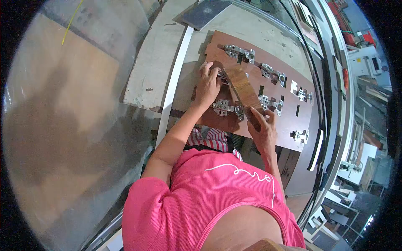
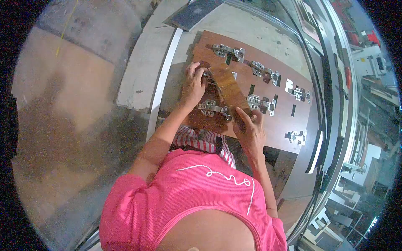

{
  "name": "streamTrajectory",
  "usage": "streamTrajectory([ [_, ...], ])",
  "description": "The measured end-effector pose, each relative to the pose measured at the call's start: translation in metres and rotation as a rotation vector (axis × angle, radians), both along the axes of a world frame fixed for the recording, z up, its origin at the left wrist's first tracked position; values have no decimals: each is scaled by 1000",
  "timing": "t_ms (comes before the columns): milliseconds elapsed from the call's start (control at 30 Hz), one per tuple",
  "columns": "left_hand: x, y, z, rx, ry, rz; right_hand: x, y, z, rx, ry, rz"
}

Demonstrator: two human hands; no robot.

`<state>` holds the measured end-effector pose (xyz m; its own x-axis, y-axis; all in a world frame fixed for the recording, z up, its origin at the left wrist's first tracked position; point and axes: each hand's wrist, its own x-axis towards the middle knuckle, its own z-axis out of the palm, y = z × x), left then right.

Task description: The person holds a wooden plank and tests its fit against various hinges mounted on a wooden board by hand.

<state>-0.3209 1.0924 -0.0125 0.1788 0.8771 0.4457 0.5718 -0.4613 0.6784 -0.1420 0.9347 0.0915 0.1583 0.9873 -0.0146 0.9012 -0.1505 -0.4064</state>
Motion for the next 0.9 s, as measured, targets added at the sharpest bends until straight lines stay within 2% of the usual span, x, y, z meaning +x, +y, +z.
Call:
streamTrajectory([
  [100, -2, -1, -2, 25, 22, -4, -5, -2, 6, 55, 62, -21],
  [200, -1, -4, 0, 21, 47, 5, 2, -1, -4, 7, 22, 7],
  [300, -8, -11, 7, -69, -88, -33, 6, -10, 3, -7, 119, -46],
  [400, -40, -41, 19, -91, -22, -240, 21, -29, 9, 35, 149, -5],
  [500, -55, -67, 23, -70, 98, -321, 31, -51, 13, -58, 66, 6],
  [567, -58, -70, 16, -90, 143, -311, 35, -61, 10, -36, 35, 50],
  [633, -57, -68, 12, -102, 148, -325, 37, -66, 13, -124, 77, 96],
  [800, -56, -68, 10, -55, 148, -313, 40, -67, 2, -23, -53, 248],
  [900, -56, -69, 12, -55, 157, -307, 33, -67, 6, -105, 29, 197],
])
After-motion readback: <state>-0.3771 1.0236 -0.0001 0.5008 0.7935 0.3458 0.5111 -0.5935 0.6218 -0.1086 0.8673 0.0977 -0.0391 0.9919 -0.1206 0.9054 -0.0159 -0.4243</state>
